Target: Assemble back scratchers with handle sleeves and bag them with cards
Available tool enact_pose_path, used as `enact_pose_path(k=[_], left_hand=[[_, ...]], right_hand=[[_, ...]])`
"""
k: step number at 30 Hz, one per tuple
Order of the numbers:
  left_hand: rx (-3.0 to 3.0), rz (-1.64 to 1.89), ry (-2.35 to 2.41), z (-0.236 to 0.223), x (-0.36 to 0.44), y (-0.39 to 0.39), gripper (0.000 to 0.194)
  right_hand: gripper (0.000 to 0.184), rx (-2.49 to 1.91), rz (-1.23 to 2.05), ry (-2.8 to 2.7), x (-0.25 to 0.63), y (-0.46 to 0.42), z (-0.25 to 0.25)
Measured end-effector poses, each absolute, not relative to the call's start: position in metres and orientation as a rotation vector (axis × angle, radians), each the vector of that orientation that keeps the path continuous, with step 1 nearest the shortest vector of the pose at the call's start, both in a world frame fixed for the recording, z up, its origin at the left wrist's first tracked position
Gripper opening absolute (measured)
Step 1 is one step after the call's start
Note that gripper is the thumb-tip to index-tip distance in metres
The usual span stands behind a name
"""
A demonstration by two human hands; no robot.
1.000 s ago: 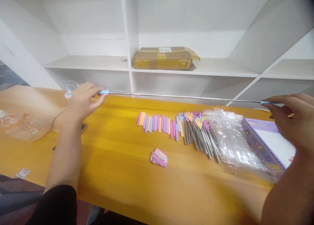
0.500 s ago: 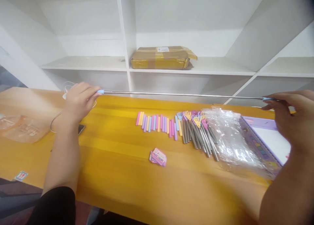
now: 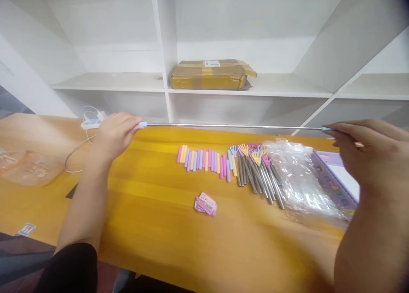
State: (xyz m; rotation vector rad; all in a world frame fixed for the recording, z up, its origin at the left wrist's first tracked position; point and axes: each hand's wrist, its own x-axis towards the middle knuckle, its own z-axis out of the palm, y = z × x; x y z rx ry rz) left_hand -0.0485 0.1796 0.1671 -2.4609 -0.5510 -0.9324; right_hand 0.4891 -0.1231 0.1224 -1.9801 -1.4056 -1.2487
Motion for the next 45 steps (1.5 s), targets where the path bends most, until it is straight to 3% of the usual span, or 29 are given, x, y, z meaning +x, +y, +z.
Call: enact_pose_path(k=[7,13,26,36,45], left_hand=[[-2.497,-0.948,-0.406,0.111,0.022,0.127,0.024],[-2.589,-0.862,-0.425,0.059,0.061,0.081,0.021],[-2.635,-0.819,-0.332,0.075,0.054,0.088,0.025],[-2.632,-0.811,-0.317,0.079,0.051,0.093,0.028],[-2.602,-0.824,-0.298,0.083,0.05,0.094,0.029]], right_hand=[[0.021,-1.299,-1.221,-1.865,0.394,-0.07,0.096],[0.027,-1.269,-1.082,-1.989,0.298,-0.04,0.063],[0.026,-1.258,-1.038,-2.018,0.298,-0.049,0.075],[0.005,-1.269,-1.034,-1.998,0.298,-0.045,0.072],[0.011,-1.397,-1.03,-1.978,0.3,-0.046,0.07]])
